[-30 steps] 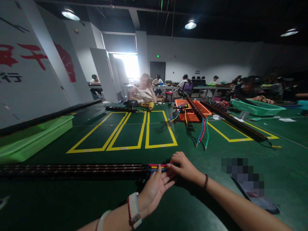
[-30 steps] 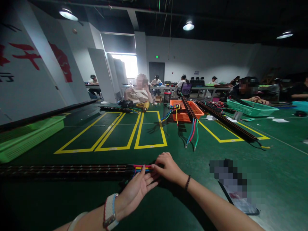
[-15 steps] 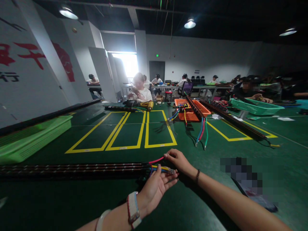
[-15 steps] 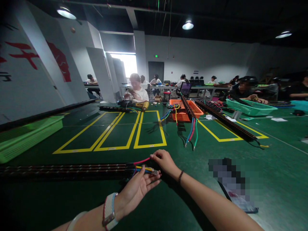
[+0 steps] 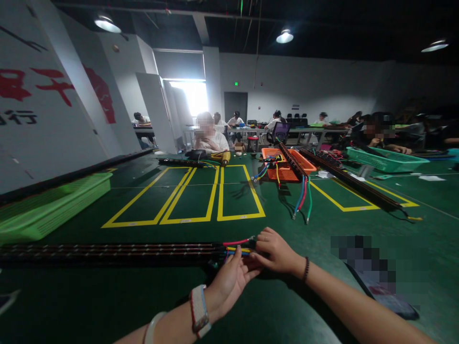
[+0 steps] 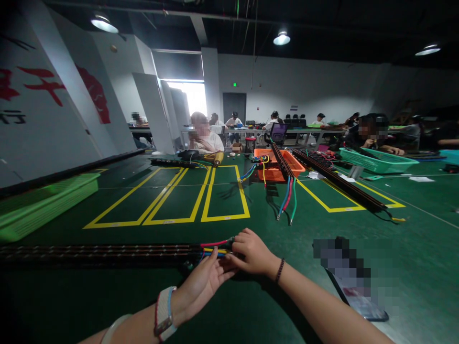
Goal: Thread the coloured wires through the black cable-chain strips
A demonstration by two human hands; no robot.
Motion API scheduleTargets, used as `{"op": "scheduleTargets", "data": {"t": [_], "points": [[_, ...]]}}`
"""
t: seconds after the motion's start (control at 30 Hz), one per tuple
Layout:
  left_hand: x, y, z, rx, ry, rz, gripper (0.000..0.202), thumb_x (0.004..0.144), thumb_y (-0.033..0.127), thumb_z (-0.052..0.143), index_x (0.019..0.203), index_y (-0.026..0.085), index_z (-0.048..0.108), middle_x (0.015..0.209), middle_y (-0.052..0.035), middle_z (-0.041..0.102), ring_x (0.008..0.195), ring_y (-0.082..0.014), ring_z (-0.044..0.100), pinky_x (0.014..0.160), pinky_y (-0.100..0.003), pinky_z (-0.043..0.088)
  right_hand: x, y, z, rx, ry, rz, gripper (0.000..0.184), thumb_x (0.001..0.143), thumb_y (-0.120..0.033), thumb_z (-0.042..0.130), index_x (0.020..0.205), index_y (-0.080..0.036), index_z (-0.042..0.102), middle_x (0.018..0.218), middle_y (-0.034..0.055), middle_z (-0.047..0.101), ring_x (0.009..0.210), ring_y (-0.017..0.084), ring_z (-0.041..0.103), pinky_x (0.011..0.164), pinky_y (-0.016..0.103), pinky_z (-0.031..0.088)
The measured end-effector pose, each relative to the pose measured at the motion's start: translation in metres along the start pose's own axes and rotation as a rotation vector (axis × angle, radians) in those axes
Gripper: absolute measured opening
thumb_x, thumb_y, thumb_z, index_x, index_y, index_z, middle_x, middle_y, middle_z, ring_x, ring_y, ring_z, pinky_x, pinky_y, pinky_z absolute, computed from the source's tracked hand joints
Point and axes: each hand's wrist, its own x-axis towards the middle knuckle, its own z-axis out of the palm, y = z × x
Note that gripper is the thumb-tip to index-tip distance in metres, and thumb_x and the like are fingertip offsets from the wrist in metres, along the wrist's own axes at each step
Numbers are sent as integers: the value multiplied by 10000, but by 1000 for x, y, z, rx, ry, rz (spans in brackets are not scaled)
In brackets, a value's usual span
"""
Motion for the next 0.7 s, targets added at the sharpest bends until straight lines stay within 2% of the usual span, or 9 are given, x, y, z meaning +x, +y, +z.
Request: {"op": "scheduleTargets", "data": {"t": [0.17, 0.3, 0.4, 0.47, 0.6, 0.7], "points": [[0, 0, -2, 73, 10, -10, 372, 906, 392, 395, 911, 60, 563, 924, -175, 633, 876, -215, 611, 909, -388, 420, 2, 6, 10, 199, 83, 261, 416, 932, -436, 411, 632, -154, 469, 637, 1, 482, 654, 128, 441, 662, 269, 324], [-2, 2, -4, 84, 36, -84, 399, 908, 392, 379, 856, 51, 578, 784, -136, 624, 719, -175, 602, 744, -309, 446, 3, 14, 15, 228, -11, 378, 447, 922, -472, 433, 625, -146, 503, 650, -1, 506, 627, 119, 447, 619, 255, 312], [-3, 4, -6, 104, 48, -82, 372, 898, 400, 399, 855, 73, 572, 661, -73, 583, 576, -132, 542, 591, -254, 397, 2, 18, 17, 109, -66, 403, 429, 898, -497, 470, 658, -152, 556, 680, 8, 543, 668, 135, 465, 647, 274, 302], [-3, 5, -6, 119, 44, -70, 371, 894, 407, 402, 854, 79, 571, 627, -53, 562, 535, -119, 507, 552, -243, 368, 2, 18, 17, 14, -67, 411, 423, 890, -511, 476, 675, -161, 574, 687, 11, 555, 695, 148, 469, 673, 290, 295], [-4, 5, -5, 118, 50, -88, 323, 896, 364, 406, 848, 85, 564, 645, -54, 568, 562, -121, 517, 575, -243, 372, 1, 12, 10, -124, -48, 336, 429, 891, -535, 452, 700, -166, 556, 711, 24, 533, 703, 159, 448, 687, 299, 299], [-4, 5, -4, 96, 60, -104, 291, 884, 340, 442, 830, 82, 567, 671, -64, 581, 599, -123, 536, 613, -244, 387, -1, 7, 1, -182, 76, 276, 476, 877, -603, 403, 747, -163, 529, 775, 49, 512, 730, 175, 428, 707, 317, 311]]}}
